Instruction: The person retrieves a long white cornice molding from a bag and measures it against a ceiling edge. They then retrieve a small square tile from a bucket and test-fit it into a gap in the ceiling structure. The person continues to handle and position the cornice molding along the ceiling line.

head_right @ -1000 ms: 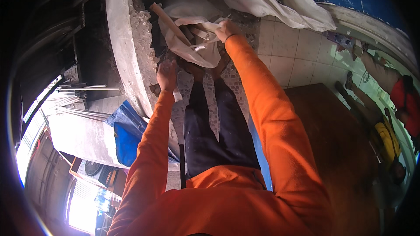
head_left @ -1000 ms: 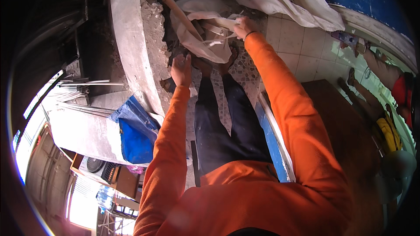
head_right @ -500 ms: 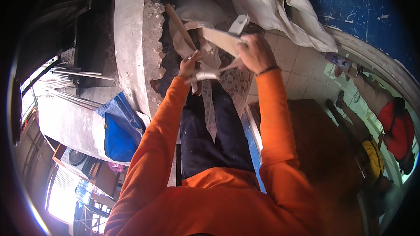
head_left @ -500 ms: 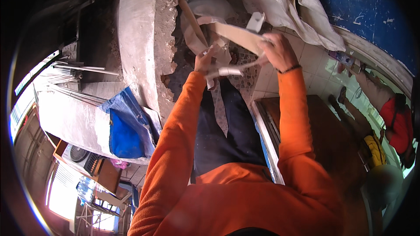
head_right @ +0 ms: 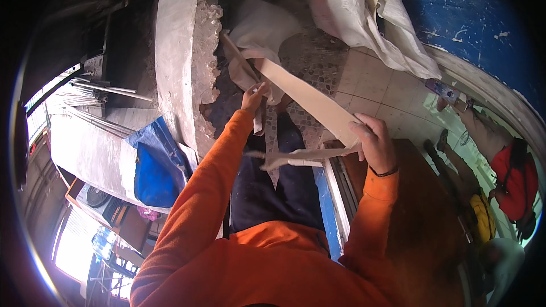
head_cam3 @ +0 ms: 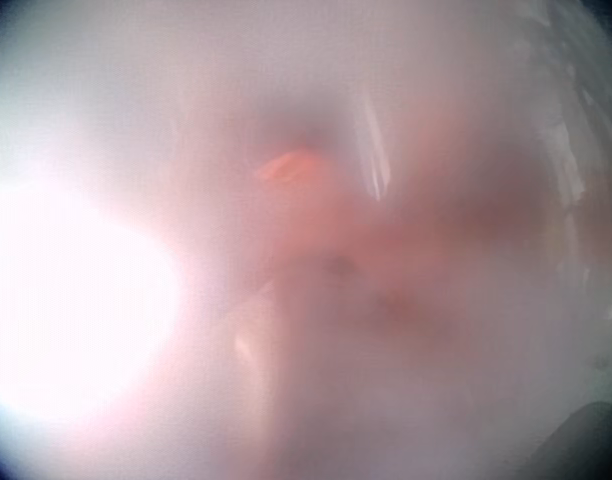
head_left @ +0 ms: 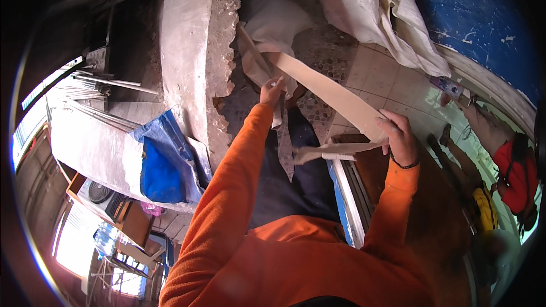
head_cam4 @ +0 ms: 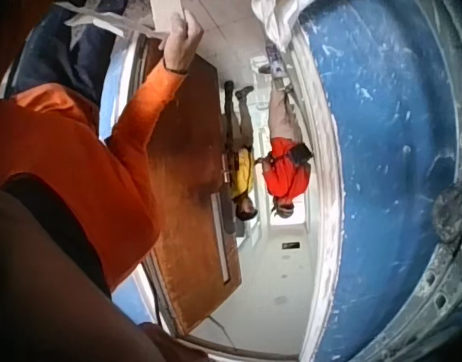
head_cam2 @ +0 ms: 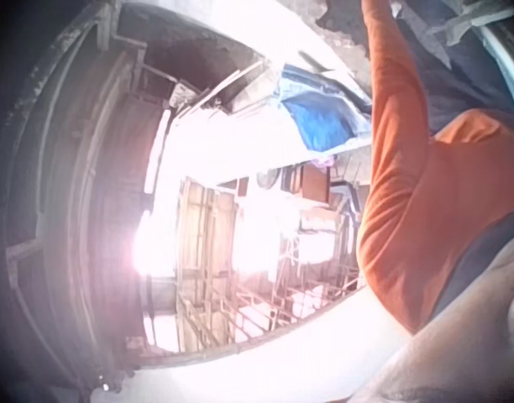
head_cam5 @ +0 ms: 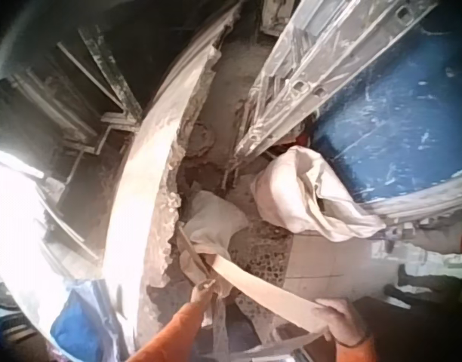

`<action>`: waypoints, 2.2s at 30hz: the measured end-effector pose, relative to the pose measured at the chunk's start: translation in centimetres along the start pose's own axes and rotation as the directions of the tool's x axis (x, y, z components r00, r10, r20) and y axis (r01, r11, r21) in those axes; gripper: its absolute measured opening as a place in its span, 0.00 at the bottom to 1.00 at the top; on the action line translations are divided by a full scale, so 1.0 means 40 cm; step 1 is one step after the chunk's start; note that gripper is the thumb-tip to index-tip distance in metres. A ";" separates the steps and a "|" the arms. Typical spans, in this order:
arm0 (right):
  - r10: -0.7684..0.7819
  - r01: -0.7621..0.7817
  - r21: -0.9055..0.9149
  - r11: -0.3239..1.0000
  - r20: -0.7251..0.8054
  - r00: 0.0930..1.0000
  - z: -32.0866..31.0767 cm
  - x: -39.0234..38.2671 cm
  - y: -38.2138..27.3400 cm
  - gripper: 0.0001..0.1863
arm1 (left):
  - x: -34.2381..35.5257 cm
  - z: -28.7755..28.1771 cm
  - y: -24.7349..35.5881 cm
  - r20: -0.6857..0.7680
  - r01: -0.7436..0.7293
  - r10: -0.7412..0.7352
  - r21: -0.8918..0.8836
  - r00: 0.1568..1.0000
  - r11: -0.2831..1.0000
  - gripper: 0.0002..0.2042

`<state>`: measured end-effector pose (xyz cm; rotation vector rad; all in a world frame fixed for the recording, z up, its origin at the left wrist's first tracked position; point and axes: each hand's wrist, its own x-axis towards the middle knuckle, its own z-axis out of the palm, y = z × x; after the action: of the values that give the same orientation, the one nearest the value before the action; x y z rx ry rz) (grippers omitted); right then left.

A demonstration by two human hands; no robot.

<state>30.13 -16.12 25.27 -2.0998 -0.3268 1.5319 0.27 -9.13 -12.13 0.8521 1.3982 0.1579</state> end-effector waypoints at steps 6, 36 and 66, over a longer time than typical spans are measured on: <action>-0.048 0.057 0.047 0.997 -0.166 0.985 0.047 -0.005 0.063 0.18 | -0.019 -0.081 -0.173 -0.199 0.182 -0.124 0.305 0.972 0.935 0.27; -0.412 0.365 -0.319 0.875 -0.090 0.907 -0.168 -0.031 0.047 0.18 | 0.043 -0.093 0.610 -0.098 -0.365 0.364 -0.471 0.926 0.803 0.13; -0.281 0.246 -0.158 0.956 -0.265 0.922 -0.224 -0.179 -0.101 0.16 | -0.048 0.154 0.936 0.285 -0.264 0.477 -0.553 0.831 0.790 0.12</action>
<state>36.56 -18.53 35.29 -2.2270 -0.5837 1.0607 19.53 13.40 11.61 0.6704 0.7133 0.5922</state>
